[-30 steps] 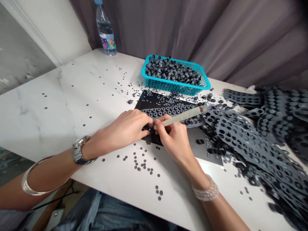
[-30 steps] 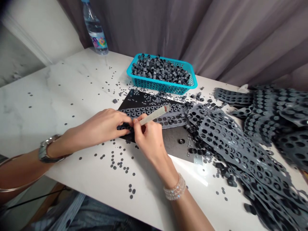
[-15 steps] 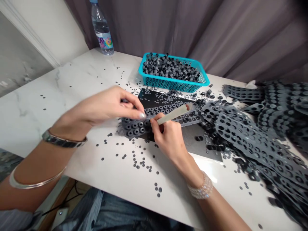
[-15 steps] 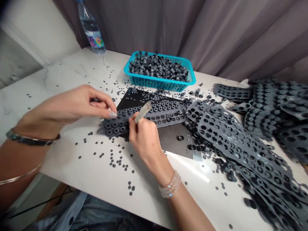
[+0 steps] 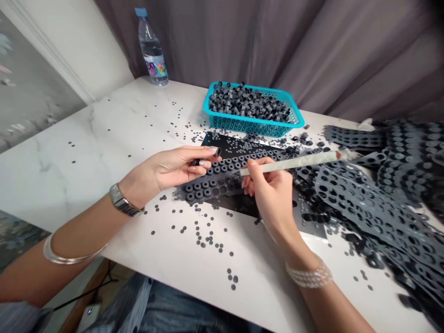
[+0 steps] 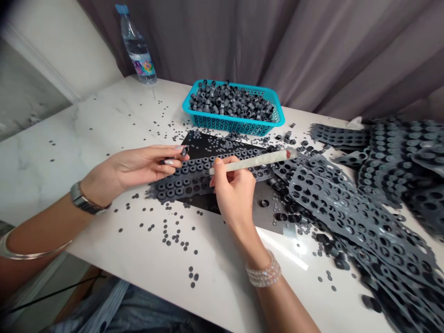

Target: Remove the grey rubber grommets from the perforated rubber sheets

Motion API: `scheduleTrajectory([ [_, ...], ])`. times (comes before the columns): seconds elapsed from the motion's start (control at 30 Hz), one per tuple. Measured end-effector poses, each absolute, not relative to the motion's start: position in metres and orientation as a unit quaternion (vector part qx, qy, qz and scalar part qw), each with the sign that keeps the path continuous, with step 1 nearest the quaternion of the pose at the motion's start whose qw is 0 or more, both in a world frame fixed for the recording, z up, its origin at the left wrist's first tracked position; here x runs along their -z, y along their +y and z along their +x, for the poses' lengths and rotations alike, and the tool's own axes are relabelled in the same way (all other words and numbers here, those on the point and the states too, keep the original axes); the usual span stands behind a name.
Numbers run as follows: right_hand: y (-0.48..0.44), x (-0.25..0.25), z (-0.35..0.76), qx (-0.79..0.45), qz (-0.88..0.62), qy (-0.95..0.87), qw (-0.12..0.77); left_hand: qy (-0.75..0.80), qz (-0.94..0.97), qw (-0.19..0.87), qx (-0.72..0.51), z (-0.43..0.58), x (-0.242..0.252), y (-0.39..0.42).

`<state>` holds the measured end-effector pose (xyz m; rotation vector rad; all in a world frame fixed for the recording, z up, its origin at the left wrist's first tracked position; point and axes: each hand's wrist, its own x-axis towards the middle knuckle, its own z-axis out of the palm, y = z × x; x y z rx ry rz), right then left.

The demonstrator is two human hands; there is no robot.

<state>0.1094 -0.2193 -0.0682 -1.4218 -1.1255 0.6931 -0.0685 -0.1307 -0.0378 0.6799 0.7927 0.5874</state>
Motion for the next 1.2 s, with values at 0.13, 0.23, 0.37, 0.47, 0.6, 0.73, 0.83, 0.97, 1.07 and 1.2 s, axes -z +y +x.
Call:
scheduleTrajectory([
  [0.13, -0.219, 0.071, 0.109, -0.304, -0.606, -0.48, 0.556, 0.358, 0.286, 0.845, -0.275, -0.067, 0.037, -0.133],
  [0.23, -0.218, 0.071, 0.108, -0.311, -0.605, -0.479, 0.555, 0.356, 0.28, 0.848, -0.275, -0.065, 0.035, -0.135],
  [0.37, -0.217, 0.071, 0.106, -0.305, -0.6, -0.492, 0.553, 0.356, 0.269, 0.847, -0.288, -0.064, 0.031, -0.137],
  [0.47, -0.216, 0.072, 0.104, -0.309, -0.6, -0.5, 0.542, 0.354, 0.248, 0.853, -0.294, -0.064, 0.031, -0.137],
  [0.6, -0.215, 0.076, 0.1, -0.313, -0.611, -0.524, 0.504, 0.359, 0.246, 0.848, -0.304, -0.065, 0.034, -0.135],
  [0.73, -0.215, 0.079, 0.095, -0.288, -0.625, -0.572, 0.446, 0.392, 0.405, 0.783, -0.262, -0.069, 0.035, -0.135],
  [0.83, -0.214, 0.079, 0.093, -0.262, -0.629, -0.6, 0.42, 0.445, 0.638, 0.598, -0.194, -0.071, 0.03, -0.139],
  [0.97, -0.214, 0.078, 0.092, -0.233, -0.63, -0.625, 0.398, 0.464, 0.812, 0.329, -0.131, -0.069, 0.031, -0.15],
  [1.07, -0.214, 0.077, 0.092, -0.22, -0.626, -0.636, 0.394, 0.43, 0.857, 0.259, -0.119, -0.068, 0.043, -0.155],
  [1.2, -0.214, 0.077, 0.09, -0.217, -0.627, -0.643, 0.384, 0.388, 0.867, 0.262, -0.169, -0.068, 0.062, -0.154],
])
